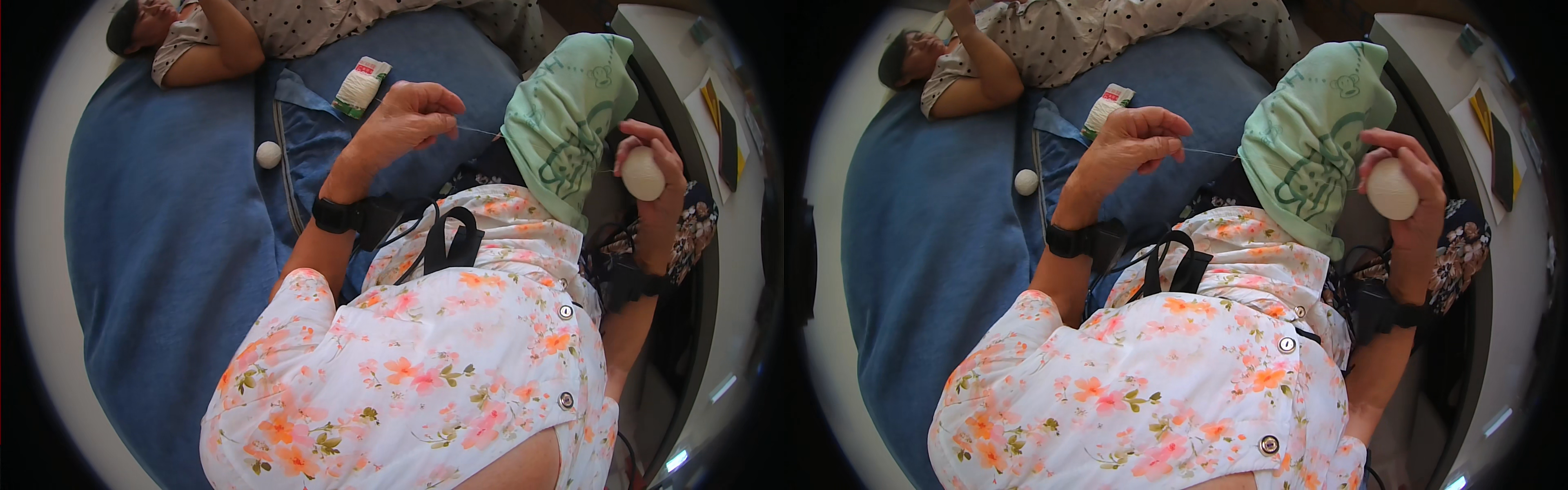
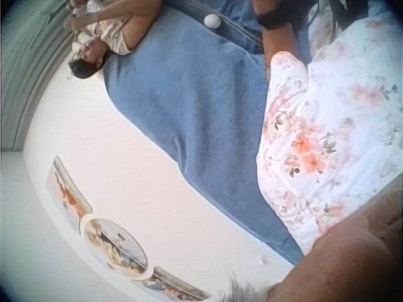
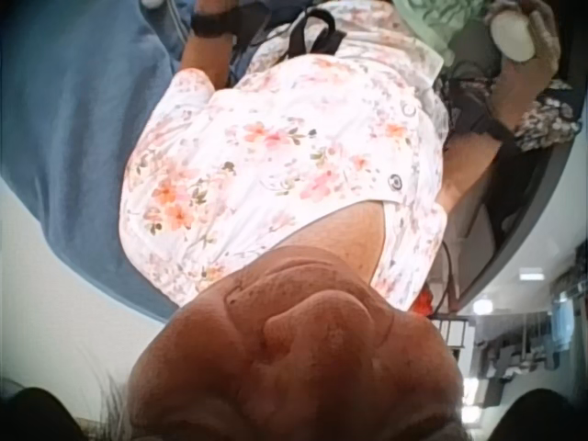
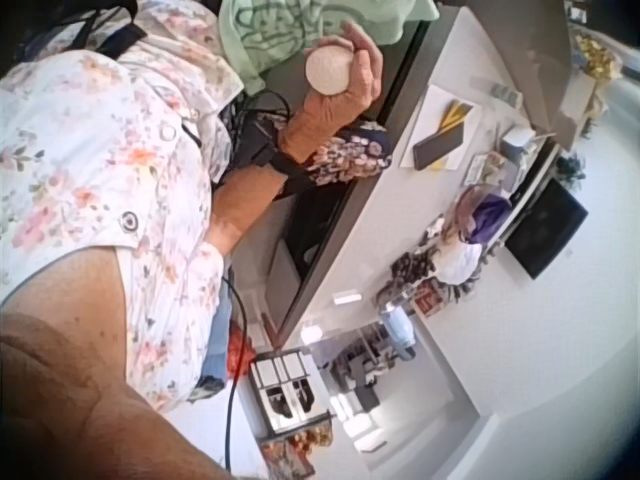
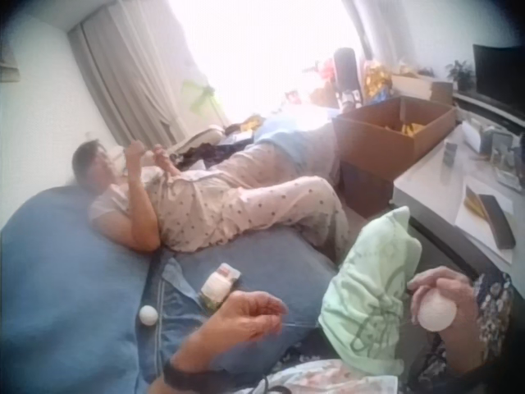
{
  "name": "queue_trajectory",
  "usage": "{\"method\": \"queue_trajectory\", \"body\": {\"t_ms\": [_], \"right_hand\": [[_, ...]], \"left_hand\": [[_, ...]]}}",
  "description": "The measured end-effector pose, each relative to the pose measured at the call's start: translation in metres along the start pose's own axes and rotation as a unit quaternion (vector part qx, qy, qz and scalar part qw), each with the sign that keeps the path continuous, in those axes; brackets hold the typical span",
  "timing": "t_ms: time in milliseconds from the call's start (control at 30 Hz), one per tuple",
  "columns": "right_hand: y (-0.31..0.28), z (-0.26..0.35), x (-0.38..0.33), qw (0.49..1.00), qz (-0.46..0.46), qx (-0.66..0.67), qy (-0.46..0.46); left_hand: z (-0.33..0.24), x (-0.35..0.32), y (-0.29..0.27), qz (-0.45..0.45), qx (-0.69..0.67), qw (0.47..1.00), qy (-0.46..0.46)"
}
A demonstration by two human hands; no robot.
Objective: The person winds white thread onto a small white ball by hand, using a needle to secure or guide the thread as they rotate the ball.
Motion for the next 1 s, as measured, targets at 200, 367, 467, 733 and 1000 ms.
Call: {"method": "queue_trajectory", "body": {"t_ms": [200, 367, 467, 733, 1000], "right_hand": [[0.086, -0.018, 0.002, 0.991, 0.110, -0.010, 0.077], [0.113, -0.037, -0.006, 0.980, 0.141, 0.037, 0.136], [0.115, -0.044, -0.015, 0.963, 0.183, -0.002, 0.198], [0.074, -0.039, -0.009, 0.989, 0.077, 0.037, 0.120], [0.075, -0.033, -0.008, 0.987, 0.045, 0.141, 0.063]], "left_hand": [[-0.026, -0.008, 0.028, 0.018, -0.017, 0.999, 0.035], [-0.049, -0.006, 0.049, 0.014, -0.084, 0.992, 0.092], [-0.051, -0.005, 0.061, 0.020, -0.097, 0.990, 0.097], [-0.050, -0.003, 0.076, 0.037, -0.072, 0.993, 0.082], [-0.046, -0.003, 0.082, 0.061, -0.054, 0.992, 0.098]]}}
Point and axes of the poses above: each hand's wrist, its own x-axis towards the middle knuckle, its own y-axis out of the palm, z = x × y, the point moved 7 cm from there along x, towards the middle knuckle, and after that the axes turned 4 degrees about -y, right-handed, at the moved point
